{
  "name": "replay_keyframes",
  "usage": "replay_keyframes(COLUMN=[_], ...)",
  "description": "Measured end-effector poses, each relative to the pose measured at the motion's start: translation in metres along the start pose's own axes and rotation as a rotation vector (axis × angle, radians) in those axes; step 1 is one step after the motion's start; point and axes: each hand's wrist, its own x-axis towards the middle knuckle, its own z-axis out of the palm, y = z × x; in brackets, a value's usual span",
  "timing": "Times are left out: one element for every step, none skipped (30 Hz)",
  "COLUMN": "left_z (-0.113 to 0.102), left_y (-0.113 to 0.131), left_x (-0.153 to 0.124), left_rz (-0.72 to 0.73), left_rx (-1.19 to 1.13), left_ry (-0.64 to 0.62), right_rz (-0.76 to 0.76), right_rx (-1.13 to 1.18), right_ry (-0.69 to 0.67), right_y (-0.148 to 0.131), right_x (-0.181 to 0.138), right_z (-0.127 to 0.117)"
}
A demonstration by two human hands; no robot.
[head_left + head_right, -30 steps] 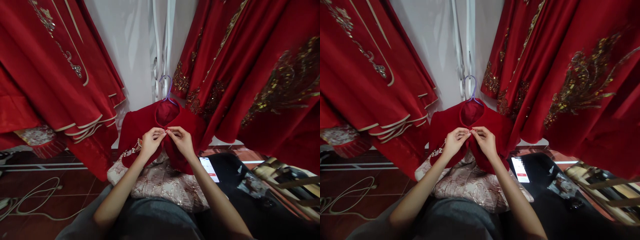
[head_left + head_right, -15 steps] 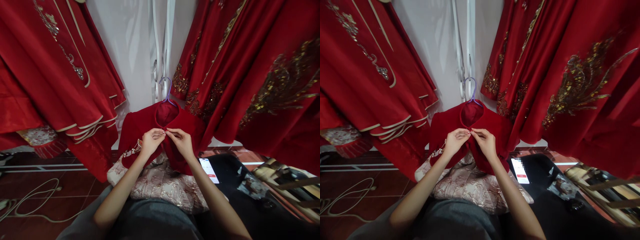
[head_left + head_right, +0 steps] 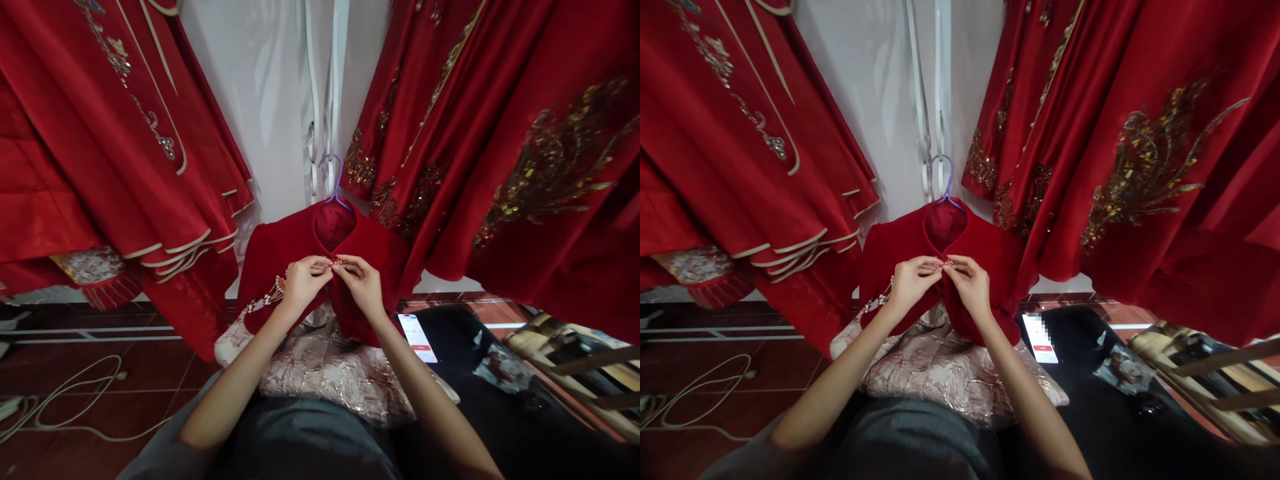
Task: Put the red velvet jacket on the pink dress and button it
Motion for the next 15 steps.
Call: replay_keyframes(left_z=[0.0, -0.001, -0.001, -0.002, -0.003, -0.004, -0.005, -0.007, -0.009, -0.01, -0.011, -0.012, -0.012, -0.012, -0.011], left_y=[0.002, 0.003, 0.003, 0.004, 0.004, 0.004, 0.004, 0.005, 0.005, 0.006, 0.007, 0.007, 0.007, 0.006, 0.005], left_x=[-0.001, -0.001, -0.001, -0.001, 0.0, 0.001, 0.002, 0.004, 0.006, 0.008, 0.009, 0.01, 0.01, 0.01, 0.01], left_rz=[0.016, 0.033, 0.048, 0.059, 0.067, 0.075, 0.083, 0.092, 0.102, 0.112, 0.119, 0.12, 0.116, 0.108, 0.097], left_rx=[0.02, 0.037, 0.051, 0.06, 0.068, 0.075, 0.083, 0.091, 0.098, 0.105, 0.111, 0.113, 0.11, 0.102, 0.085], left_ry=[-0.004, -0.008, -0.013, -0.018, -0.024, -0.031, -0.04, -0.053, -0.068, -0.082, -0.099, -0.116, -0.133, -0.144, -0.149], right_rz=[-0.002, -0.002, -0.003, -0.005, -0.009, -0.015, -0.022, -0.029, -0.035, -0.037, -0.036, -0.035, -0.038, -0.045, -0.06], right_rx=[-0.002, -0.003, -0.002, 0.001, 0.004, 0.006, 0.008, 0.01, 0.012, 0.015, 0.018, 0.019, 0.018, 0.015, 0.01], right_ry=[0.008, 0.013, 0.017, 0.018, 0.017, 0.012, 0.007, -0.001, -0.009, -0.02, -0.031, -0.041, -0.05, -0.057, -0.062], right_y=[-0.001, -0.001, -0.001, -0.002, -0.002, -0.002, -0.002, -0.002, -0.001, 0.0, 0.0, 0.001, 0.002, 0.003, 0.003], right_x=[-0.002, -0.003, -0.004, -0.004, -0.004, -0.004, -0.003, -0.002, 0.0, 0.001, 0.002, 0.002, 0.002, 0.001, -0.001], right_z=[0.0, 0.001, 0.001, 0.002, 0.002, 0.002, 0.002, 0.001, 0.001, 0.0, 0.0, 0.0, 0.0, 0.0, 0.0])
